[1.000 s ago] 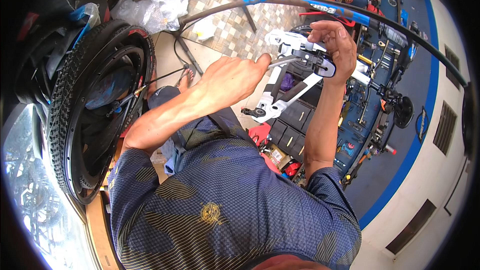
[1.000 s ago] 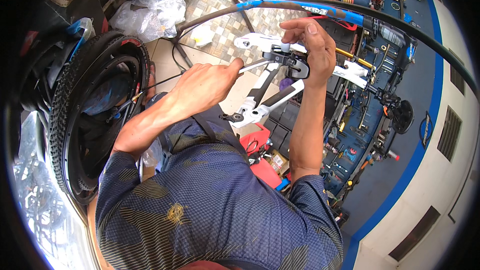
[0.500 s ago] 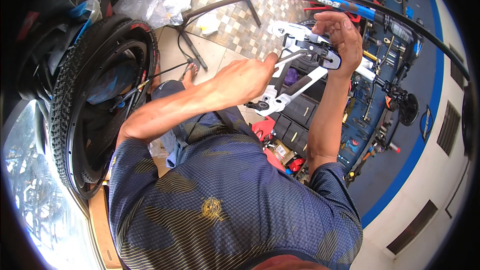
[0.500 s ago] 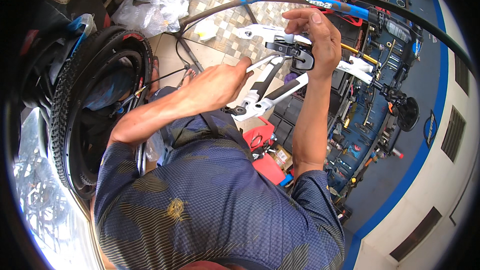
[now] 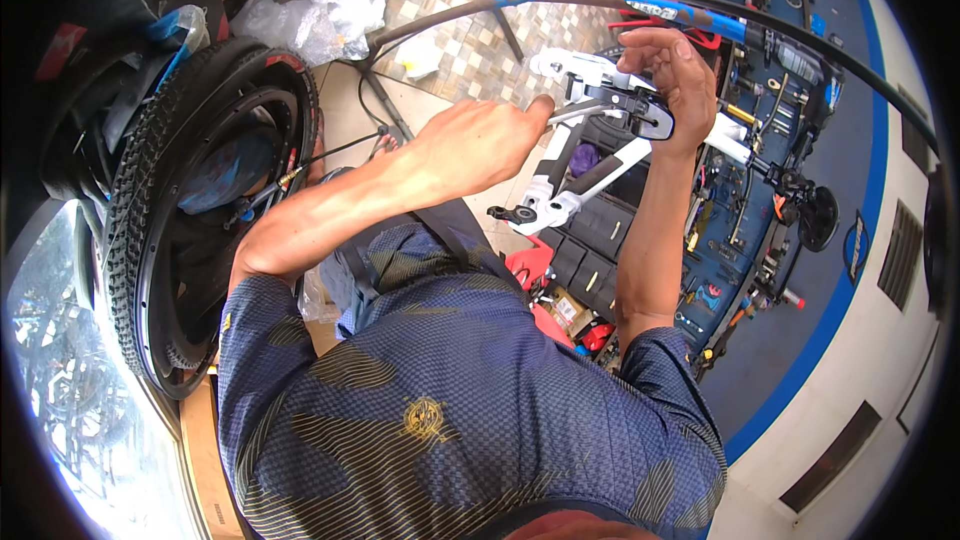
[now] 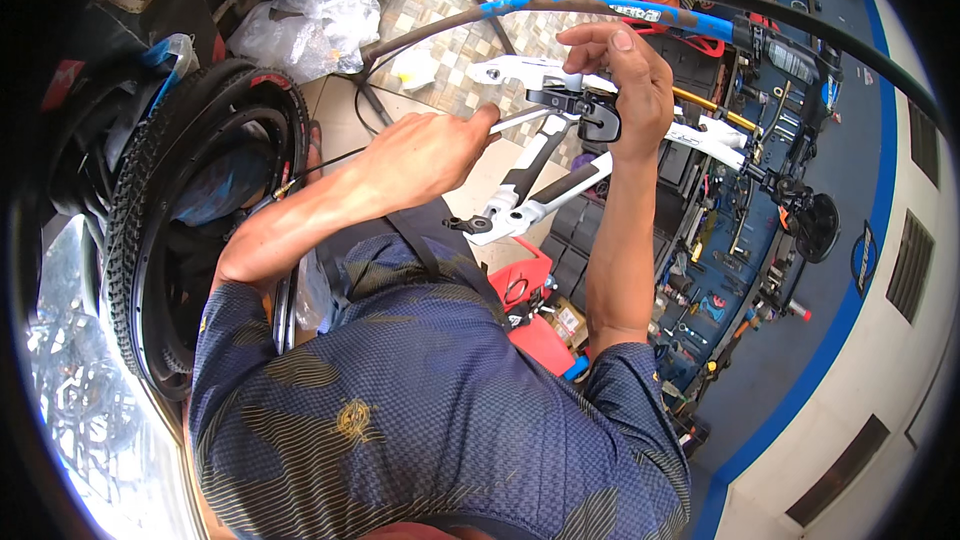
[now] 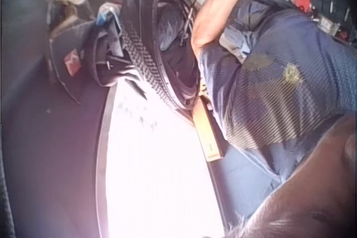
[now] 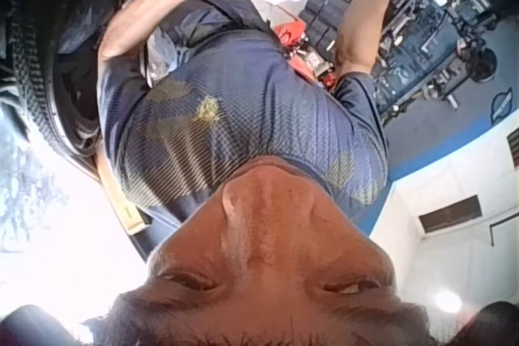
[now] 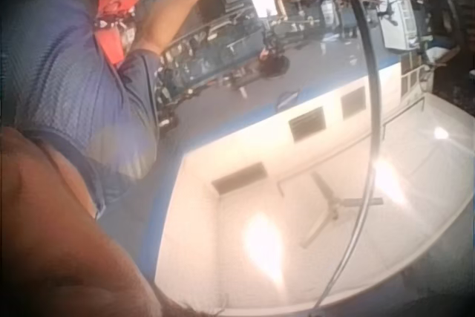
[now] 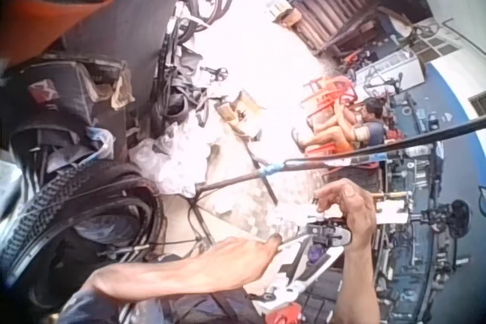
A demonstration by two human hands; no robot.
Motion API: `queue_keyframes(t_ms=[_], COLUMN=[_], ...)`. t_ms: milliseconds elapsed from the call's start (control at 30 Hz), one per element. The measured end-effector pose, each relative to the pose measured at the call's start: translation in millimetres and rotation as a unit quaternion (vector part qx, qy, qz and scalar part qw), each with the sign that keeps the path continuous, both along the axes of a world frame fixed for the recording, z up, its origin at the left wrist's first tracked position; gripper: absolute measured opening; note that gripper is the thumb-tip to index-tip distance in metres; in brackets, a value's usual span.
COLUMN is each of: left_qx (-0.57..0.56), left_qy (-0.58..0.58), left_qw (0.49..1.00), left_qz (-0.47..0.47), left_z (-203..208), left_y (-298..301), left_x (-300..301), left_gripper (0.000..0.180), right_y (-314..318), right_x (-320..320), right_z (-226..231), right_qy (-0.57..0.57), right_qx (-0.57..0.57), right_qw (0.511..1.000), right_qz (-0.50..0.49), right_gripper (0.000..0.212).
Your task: The person gathers tools and parts from a cluttered workbench, then installs a rear derailleur onto a white bicycle frame. They thread the cable, adjust the mechanism, and tighten bolts using a hex key.
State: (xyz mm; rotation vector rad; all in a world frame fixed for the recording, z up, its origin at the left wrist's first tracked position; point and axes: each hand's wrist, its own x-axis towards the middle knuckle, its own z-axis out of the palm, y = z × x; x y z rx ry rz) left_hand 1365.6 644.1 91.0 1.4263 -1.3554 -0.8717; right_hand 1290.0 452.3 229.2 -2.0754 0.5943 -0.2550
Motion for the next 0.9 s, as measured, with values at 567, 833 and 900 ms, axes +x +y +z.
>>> queue_keyframes(t_ms=[567,833,900], left_qx=[0.021,0.018,0.015], left_qy=[0.194,0.124,0.059], left_qw=[0.981,0.991,0.996], left_qz=[0.009,0.047,0.059], left_z=[2,-4,-11], left_y=[6,4,5], left_x=[-35,-32,-20], left_gripper=[0.024,0.025,0.025], right_y=[0,3,2], right_x=[-6,-10,-13], right_z=[-3,-5,-5], right_qy=[-0.011,-0.023,-0.023], right_qx=[-0.006,0.003,0.008], right_qw=[1.0,1.0,1.0], right_qz=[0.006,0.009,-0.001], right_gripper=[0.043,0.042,0.042])
